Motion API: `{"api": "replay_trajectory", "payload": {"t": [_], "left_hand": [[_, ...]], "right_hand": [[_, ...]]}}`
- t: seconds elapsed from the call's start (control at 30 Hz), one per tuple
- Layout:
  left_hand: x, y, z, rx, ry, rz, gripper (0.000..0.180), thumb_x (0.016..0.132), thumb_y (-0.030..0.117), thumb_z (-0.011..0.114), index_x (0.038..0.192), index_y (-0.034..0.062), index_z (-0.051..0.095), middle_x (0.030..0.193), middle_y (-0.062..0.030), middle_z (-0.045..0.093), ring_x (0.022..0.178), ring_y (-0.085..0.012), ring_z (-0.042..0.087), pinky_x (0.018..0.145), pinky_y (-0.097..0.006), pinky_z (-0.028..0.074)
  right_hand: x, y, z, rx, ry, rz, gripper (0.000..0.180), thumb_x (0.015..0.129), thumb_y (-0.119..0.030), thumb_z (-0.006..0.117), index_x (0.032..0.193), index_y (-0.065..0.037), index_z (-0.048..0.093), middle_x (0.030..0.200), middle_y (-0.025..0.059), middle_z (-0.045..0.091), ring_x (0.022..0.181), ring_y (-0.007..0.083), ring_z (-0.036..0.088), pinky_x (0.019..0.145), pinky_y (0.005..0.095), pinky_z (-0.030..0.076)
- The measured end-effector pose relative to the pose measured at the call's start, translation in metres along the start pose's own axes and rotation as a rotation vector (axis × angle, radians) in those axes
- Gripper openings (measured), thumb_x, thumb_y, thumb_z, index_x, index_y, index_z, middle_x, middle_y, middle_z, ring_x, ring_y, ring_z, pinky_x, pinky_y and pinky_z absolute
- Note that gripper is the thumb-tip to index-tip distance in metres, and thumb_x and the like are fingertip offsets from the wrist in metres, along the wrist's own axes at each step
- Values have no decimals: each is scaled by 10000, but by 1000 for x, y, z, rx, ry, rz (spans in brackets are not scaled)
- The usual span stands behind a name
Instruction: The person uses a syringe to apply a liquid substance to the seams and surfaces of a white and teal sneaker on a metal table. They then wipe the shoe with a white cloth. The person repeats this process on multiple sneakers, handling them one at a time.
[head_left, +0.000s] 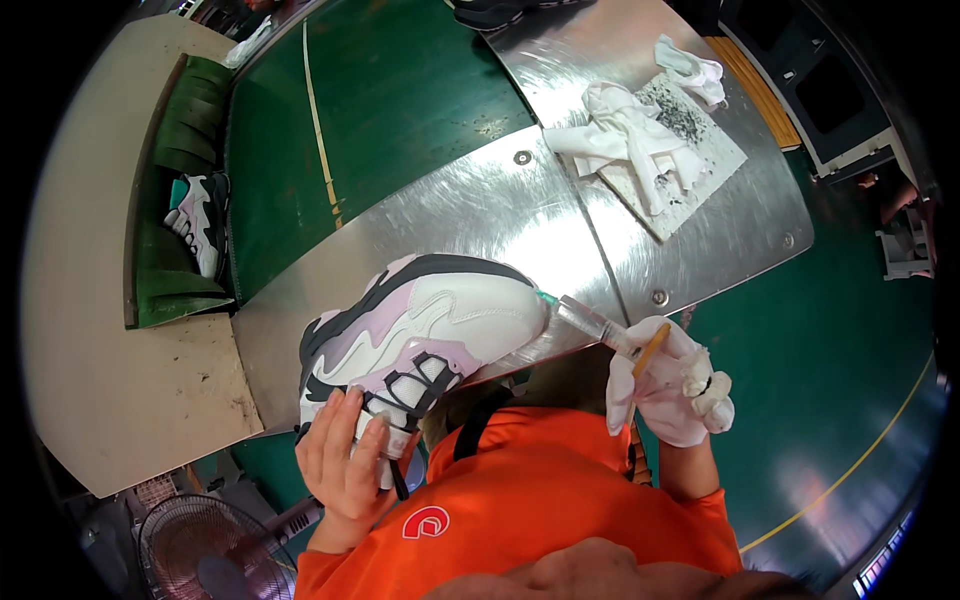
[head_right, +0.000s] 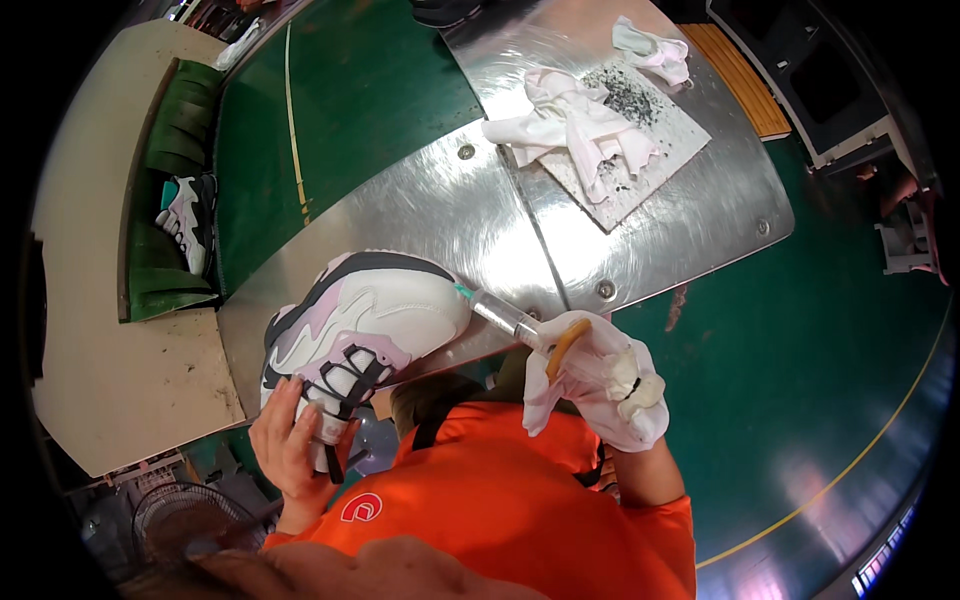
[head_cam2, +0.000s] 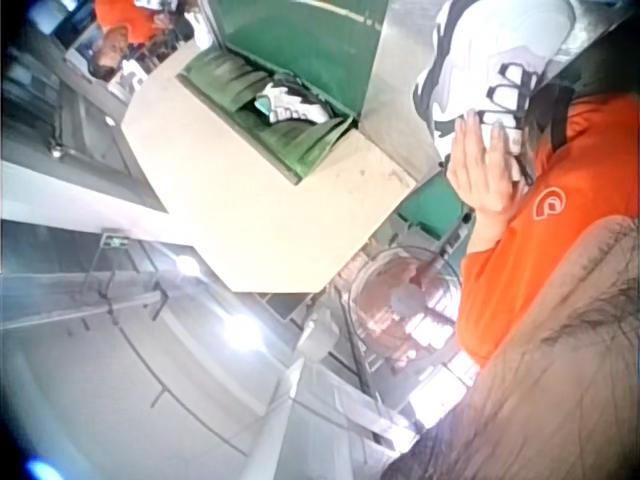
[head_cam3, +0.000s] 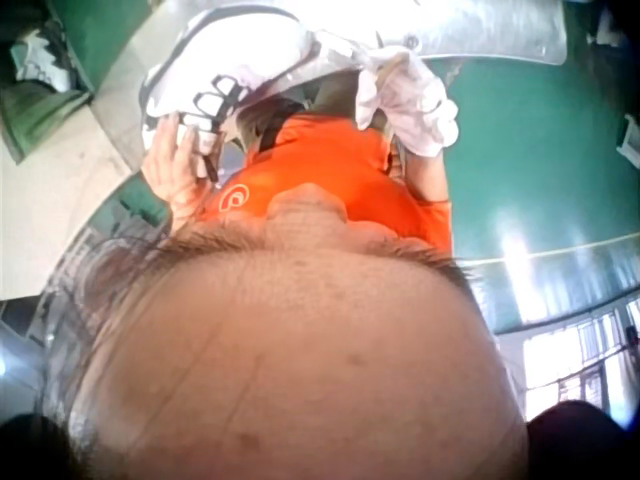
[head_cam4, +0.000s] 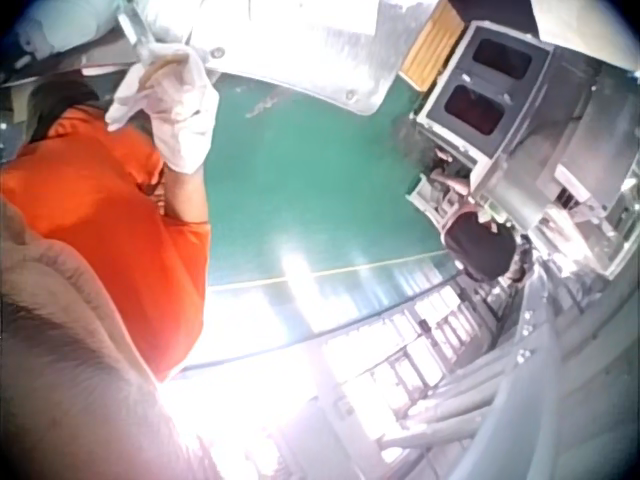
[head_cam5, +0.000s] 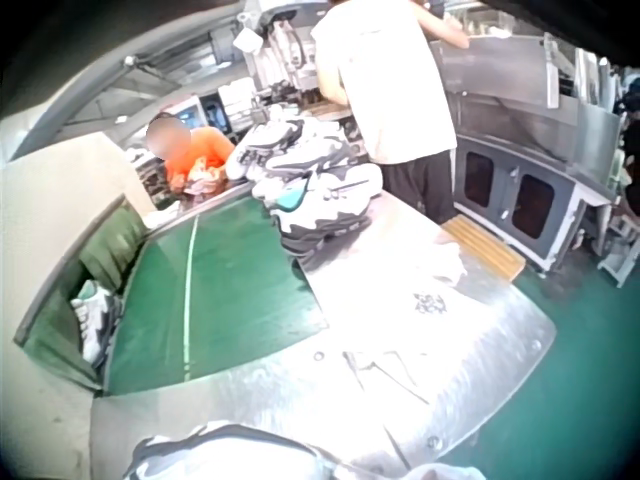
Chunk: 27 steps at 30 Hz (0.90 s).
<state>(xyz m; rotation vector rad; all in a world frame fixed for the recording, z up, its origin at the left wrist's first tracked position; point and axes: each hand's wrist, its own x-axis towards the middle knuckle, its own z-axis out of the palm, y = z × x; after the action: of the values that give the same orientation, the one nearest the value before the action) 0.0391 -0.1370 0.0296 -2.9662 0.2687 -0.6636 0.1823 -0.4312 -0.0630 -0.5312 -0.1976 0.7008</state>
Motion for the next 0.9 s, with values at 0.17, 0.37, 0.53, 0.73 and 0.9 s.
{"api": "replay_trajectory", "payload": {"t": [0.17,0.37,0.53,0.73,0.9], "left_hand": [[-1,-2,0,-16,2,2,408,825,264,775,1167,115,610,1189,-191,673,1079,-354,655,865,-380,471],[-3,-2,2,-29,30,22,386,831,269,759,1155,105,628,1182,-197,675,1077,-358,653,869,-377,467],[-3,-3,4,-50,51,27,366,822,235,754,1142,102,636,1160,-201,683,1067,-357,658,867,-374,466],[-4,-4,2,-57,42,23,339,809,170,731,1127,96,643,1147,-201,689,1063,-354,661,876,-371,460],[-1,-3,0,-76,44,7,330,807,164,728,1121,97,651,1152,-201,688,1068,-353,658,881,-371,457]], "right_hand": [[-2,0,16,-78,111,-31,1069,534,-576,801,1258,123,442,891,244,610,645,330,648,525,390,590],[-8,-1,32,-82,185,-40,1026,533,-535,792,1235,142,471,1119,298,576,697,328,631,511,409,588],[-8,-5,41,-79,166,-54,1069,590,-511,867,1300,150,418,956,237,616,772,353,682,640,432,614],[-10,-9,60,-123,232,-12,1084,572,-481,888,1313,149,410,1004,246,614,816,362,690,690,427,611],[-10,-11,78,-218,246,31,955,566,-270,891,1312,123,443,1013,220,627,854,328,698,736,398,602]]}}
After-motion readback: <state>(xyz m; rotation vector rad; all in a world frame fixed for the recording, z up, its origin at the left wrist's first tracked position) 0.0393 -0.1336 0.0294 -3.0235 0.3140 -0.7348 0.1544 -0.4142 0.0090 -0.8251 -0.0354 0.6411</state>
